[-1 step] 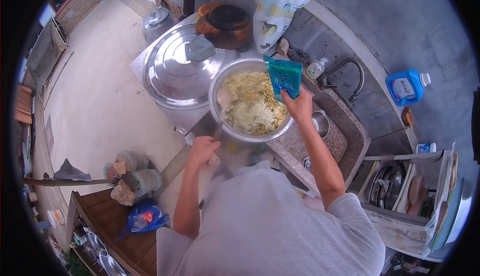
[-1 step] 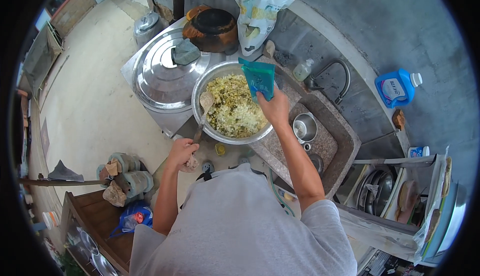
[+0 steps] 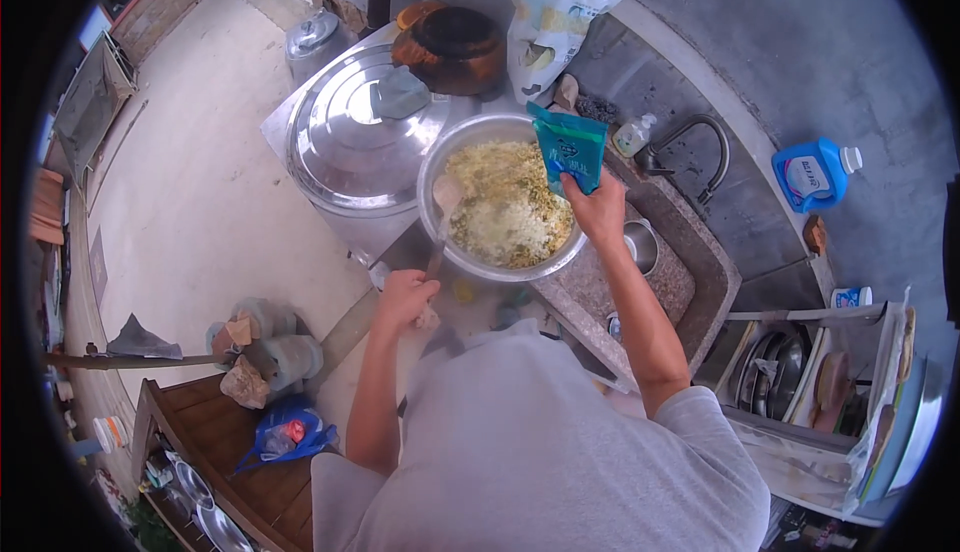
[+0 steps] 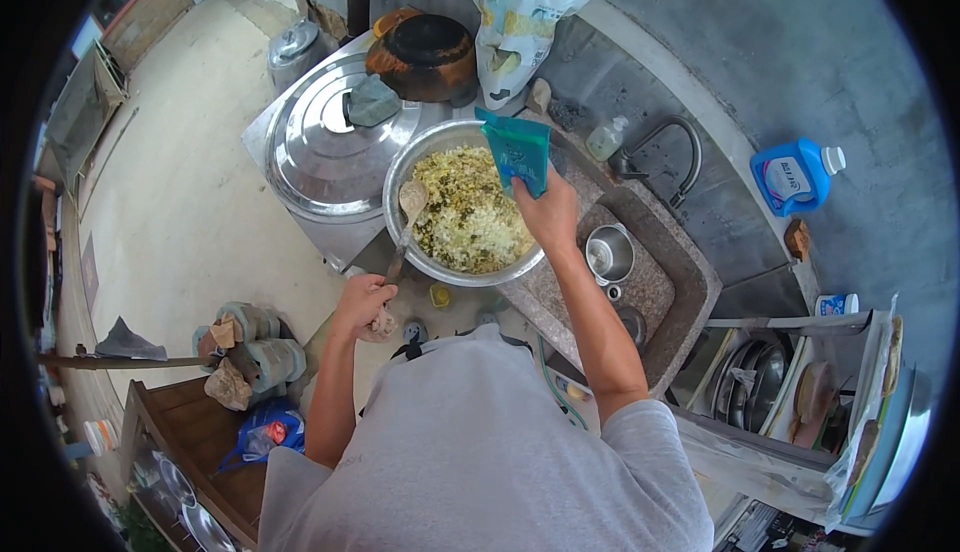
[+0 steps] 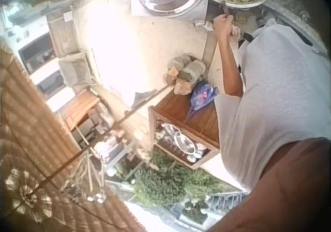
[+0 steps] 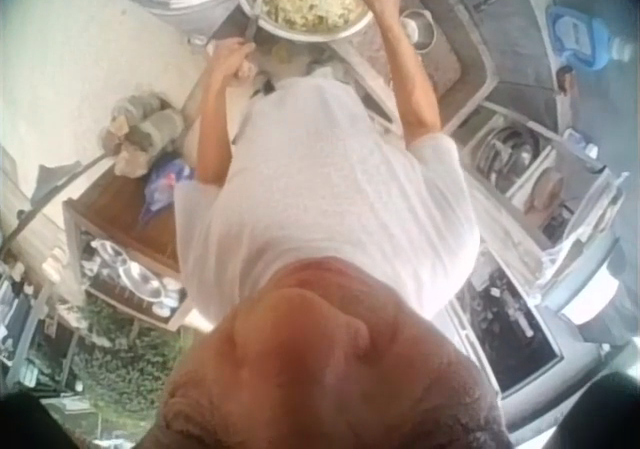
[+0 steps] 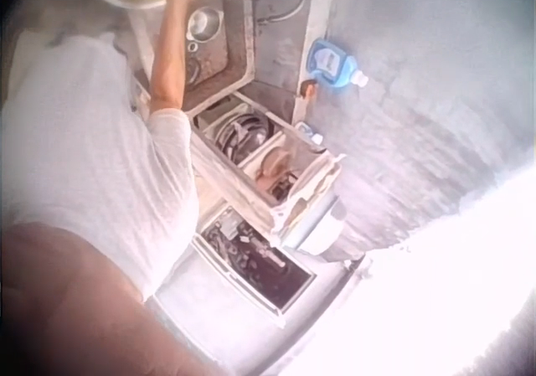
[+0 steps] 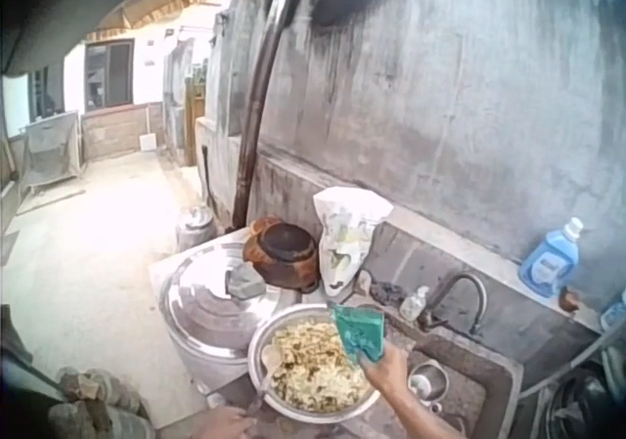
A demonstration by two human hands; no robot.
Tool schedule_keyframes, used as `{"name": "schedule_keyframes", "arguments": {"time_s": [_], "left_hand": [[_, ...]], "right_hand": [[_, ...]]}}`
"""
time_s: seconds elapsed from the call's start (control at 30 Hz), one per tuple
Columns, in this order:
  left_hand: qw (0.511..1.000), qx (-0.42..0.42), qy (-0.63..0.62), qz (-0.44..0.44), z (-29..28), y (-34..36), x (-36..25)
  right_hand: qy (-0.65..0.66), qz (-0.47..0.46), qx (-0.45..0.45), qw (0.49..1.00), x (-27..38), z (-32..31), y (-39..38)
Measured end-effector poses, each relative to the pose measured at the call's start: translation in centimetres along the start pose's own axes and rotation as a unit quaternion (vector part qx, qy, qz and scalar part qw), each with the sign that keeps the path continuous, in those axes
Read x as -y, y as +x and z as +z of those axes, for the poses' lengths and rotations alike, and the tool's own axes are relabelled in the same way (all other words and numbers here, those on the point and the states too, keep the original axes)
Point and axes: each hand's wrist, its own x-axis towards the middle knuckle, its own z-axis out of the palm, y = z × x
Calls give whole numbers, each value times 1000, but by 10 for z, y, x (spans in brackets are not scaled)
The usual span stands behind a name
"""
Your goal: The person mixes ingredients in a large metal bowl using a wooden spoon, pours liquid from a small pot into the bowl, and adds a powdered substance from a green packet. They also wash the small pot and a lid under a running tap in a stone sink.
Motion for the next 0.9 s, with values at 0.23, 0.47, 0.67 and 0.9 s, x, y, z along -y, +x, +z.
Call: {"name": "schedule_keyframes", "arguments": {"time_s": [0.23,0.47,0.67,0.9], "left_hand": [[1000,-20,-4,1,-7,-12,-15],[1000,-25,-7,-4,-3,-8,-5],[999,-48,-3,20,2,-3,-5],[998,-8,-67,2,-3,0,2]], "right_hand": [[-56,-5,20,998,-19,15,21],[-29,4,5,1000,-31,11,22],[-83,30,11,996,-69,-9,14],[-40,45,-18,998,-46,-25,-1]]}}
